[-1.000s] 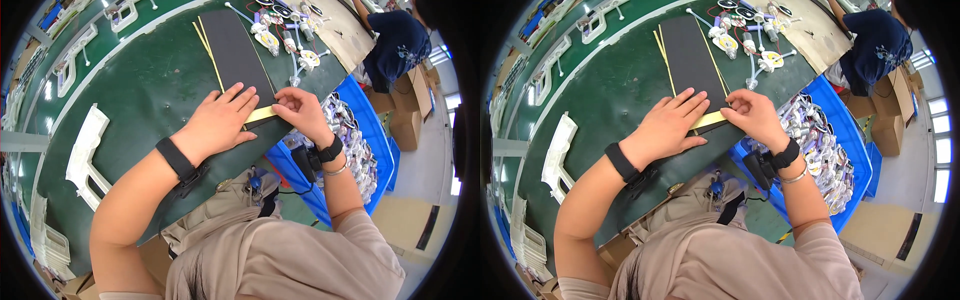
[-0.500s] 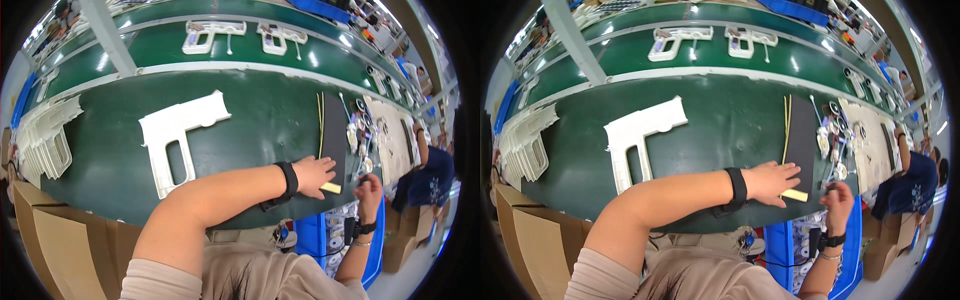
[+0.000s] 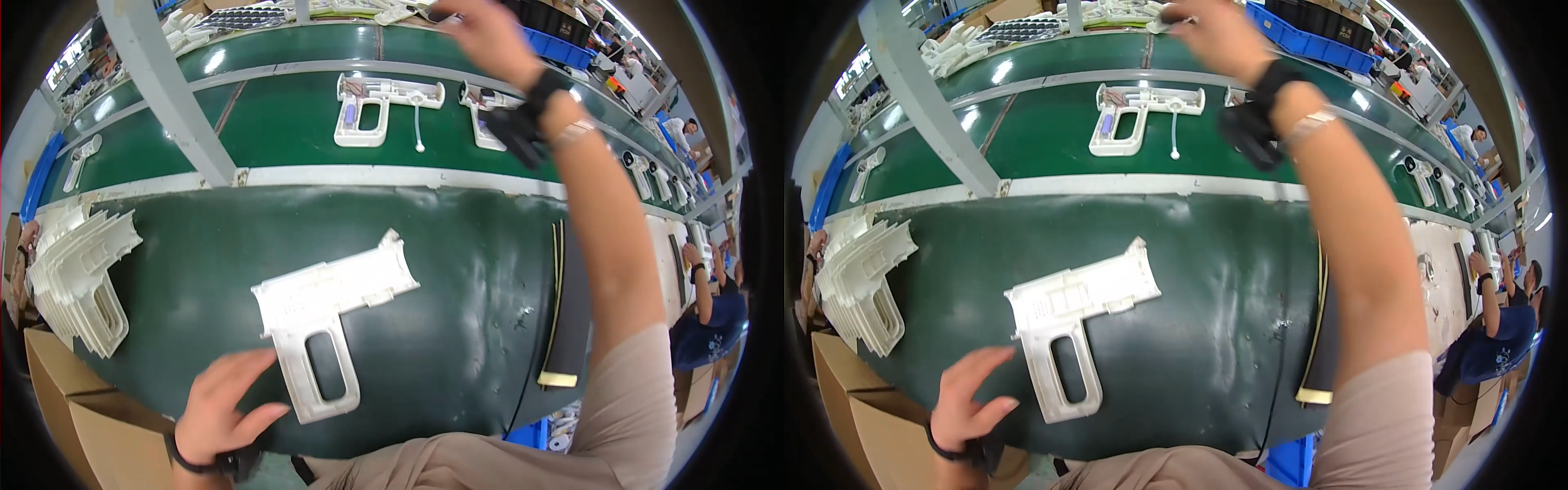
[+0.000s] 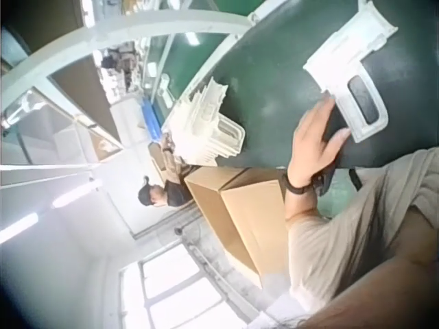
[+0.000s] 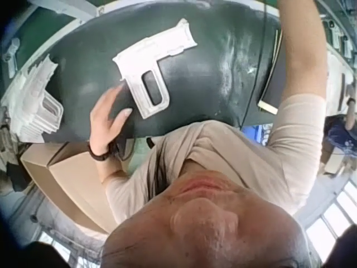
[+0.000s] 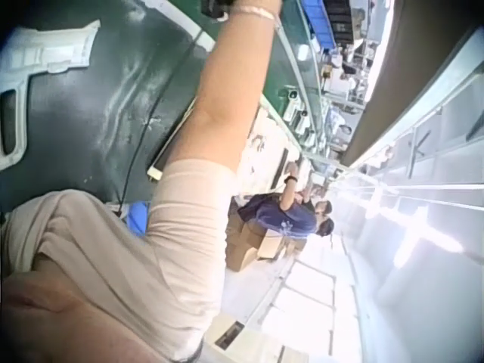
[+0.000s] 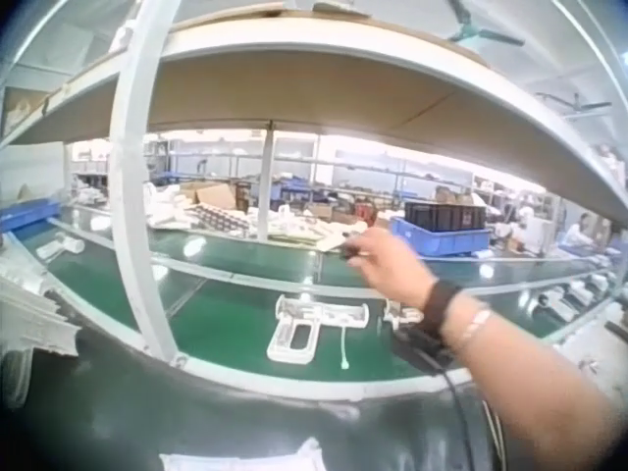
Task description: Assemble internal components, wiring, and casing for a handheld electronic device at a factory production line.
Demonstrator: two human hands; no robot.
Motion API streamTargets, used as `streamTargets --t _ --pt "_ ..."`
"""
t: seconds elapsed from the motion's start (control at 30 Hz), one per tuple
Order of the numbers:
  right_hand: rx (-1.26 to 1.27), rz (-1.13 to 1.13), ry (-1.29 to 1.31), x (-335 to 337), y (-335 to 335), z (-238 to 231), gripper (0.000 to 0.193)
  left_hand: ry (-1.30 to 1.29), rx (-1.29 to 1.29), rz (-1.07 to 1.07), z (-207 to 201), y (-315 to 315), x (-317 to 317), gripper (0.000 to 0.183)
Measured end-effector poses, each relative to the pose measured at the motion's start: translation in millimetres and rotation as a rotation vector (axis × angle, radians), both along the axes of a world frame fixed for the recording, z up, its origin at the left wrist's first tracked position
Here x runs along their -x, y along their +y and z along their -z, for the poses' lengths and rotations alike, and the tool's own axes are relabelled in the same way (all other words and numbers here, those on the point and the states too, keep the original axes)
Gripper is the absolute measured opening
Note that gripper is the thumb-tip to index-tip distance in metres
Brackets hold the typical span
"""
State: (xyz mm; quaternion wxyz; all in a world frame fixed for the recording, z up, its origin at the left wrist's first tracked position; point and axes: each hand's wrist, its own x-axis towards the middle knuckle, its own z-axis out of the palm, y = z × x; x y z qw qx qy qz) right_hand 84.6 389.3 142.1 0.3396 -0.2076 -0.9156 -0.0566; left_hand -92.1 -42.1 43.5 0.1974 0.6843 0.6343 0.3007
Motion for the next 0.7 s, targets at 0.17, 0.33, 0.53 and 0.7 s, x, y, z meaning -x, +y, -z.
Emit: streamTargets --t 0.17,0.33,0.53,0.7 --pt "0.213 0.078 -0.270 104 103 121 0.028 -0.029 0.191 -0.456 3 -76 15 0.038" --pt "0.272 0.084 -0.276 122 127 155 0.025 -0.069 0.213 -0.606 17 -76 32 0.035" --pt "0.175 0.136 -0.314 122 123 170 0.021 -0.106 0.199 -0.593 32 -71 38 0.032" --pt "0.158 0.117 -0.371 86 121 156 0.034 -0.143 0.160 -0.562 26 -65 30 0.031"
